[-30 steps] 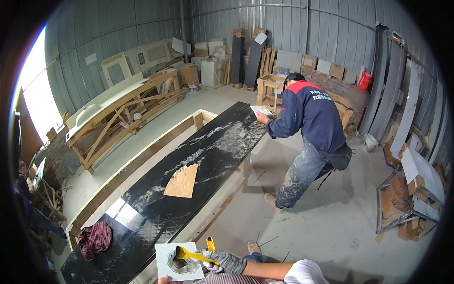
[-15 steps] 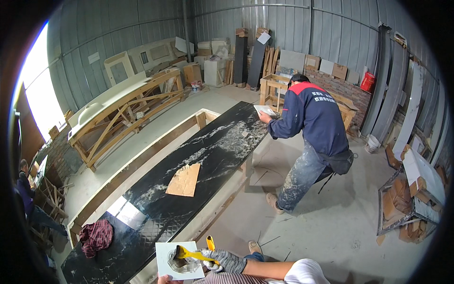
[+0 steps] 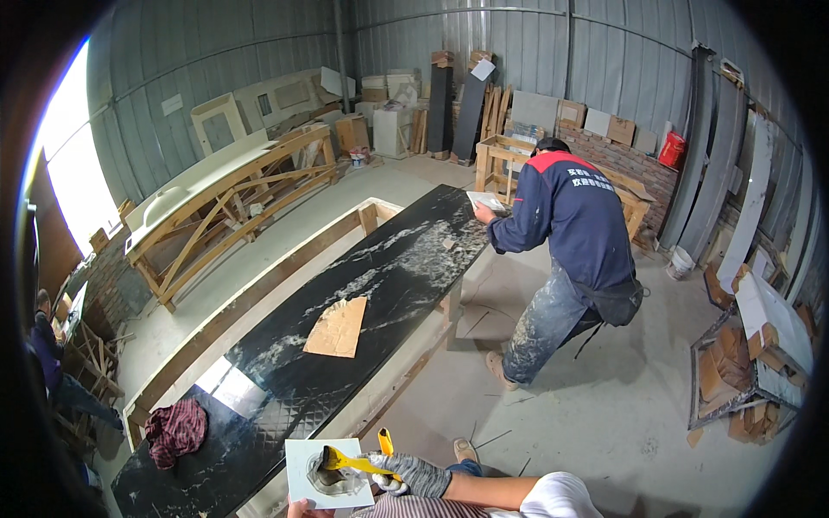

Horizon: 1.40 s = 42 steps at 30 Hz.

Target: The person applies a dark substance to a large black tabletop using a yellow brush and a small white card, then scrapes the surface with a metal tool. The person works methodically across the tabletop while another worker is visible in the background.

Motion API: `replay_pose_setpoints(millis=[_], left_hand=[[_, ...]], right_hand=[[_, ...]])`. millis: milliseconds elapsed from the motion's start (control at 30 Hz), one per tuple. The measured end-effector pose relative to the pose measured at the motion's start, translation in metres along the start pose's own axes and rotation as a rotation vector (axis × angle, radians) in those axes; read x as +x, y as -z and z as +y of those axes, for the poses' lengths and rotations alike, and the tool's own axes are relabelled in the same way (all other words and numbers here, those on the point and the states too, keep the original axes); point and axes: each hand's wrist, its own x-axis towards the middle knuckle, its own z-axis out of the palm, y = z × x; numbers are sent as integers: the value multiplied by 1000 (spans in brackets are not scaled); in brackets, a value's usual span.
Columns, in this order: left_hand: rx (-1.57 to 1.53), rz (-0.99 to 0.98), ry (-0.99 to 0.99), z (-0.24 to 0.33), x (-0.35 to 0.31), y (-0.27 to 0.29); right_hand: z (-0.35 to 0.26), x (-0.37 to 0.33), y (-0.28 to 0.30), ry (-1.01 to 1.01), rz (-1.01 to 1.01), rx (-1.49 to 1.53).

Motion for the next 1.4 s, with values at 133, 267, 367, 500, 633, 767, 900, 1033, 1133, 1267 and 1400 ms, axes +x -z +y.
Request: replay_pose_setpoints(millis=[133, 267, 367, 500, 633, 767, 900, 1033, 1133, 1267, 1400], left_hand=[[-31, -39, 42, 4, 0, 5], [-3, -1, 20, 3, -1, 9], [12, 6, -23, 1, -3, 0], [-1, -23, -3, 1, -3, 1], [0, 38, -2, 2, -6, -1], [41, 103, -10, 1, -9, -12], [35, 90, 2, 1, -10, -12], [48, 142, -3, 0, -12, -10], [42, 106, 3, 3, -10, 3], [28, 96, 10, 3, -11, -5], [-29, -9, 62, 7, -13, 7]], right_hand=[[-5, -2, -8, -15, -13, 9], [-6, -2, -9, -43, 30, 0], [-8, -4, -12, -34, 9, 22], [-3, -1, -9, -35, 17, 31], [-6, -3, -16, -60, 39, 43], [-2, -4, -16, -51, 44, 48], [0, -4, -13, -33, 35, 25], [3, -5, -12, -11, 56, -10], [-2, -8, -19, 4, 28, -30], [-1, -9, -17, -7, 25, -71], [1, -10, -16, -10, -21, 2]])
